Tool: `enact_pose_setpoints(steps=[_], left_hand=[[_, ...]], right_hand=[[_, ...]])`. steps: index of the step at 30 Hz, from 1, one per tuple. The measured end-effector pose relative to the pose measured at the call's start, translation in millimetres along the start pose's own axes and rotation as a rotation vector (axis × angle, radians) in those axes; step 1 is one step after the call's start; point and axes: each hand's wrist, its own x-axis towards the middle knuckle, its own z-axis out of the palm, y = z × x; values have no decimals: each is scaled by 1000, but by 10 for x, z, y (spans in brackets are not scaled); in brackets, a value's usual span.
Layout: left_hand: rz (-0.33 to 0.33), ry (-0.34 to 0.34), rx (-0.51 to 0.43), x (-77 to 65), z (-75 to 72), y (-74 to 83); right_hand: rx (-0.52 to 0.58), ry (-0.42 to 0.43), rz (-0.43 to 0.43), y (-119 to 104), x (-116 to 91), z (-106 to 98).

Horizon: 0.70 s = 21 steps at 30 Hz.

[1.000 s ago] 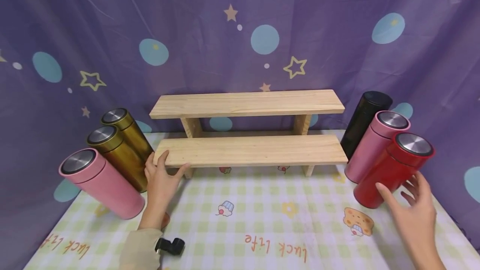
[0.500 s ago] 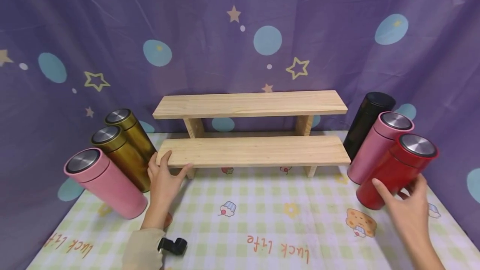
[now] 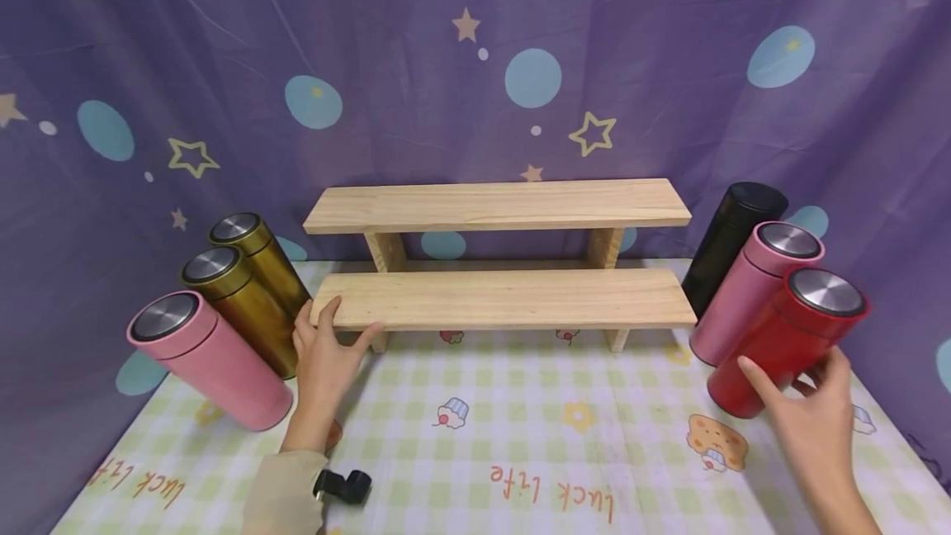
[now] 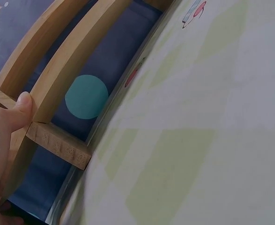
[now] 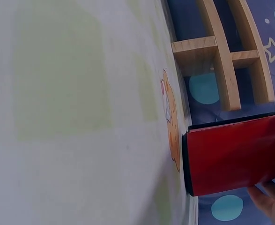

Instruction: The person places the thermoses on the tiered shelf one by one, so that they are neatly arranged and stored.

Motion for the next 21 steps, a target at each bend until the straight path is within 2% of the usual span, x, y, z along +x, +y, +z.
enact_pose_setpoints(steps=[9, 16, 21], left_hand=[[-11, -1, -3, 7, 2, 14], [-7, 1, -2, 5, 4, 10], [-4, 5, 2, 5, 13, -3]], right_hand=[[6, 48, -104, -119, -79, 49], [109, 79, -200, -265, -127, 78], [160, 71, -229, -404, -153, 115]])
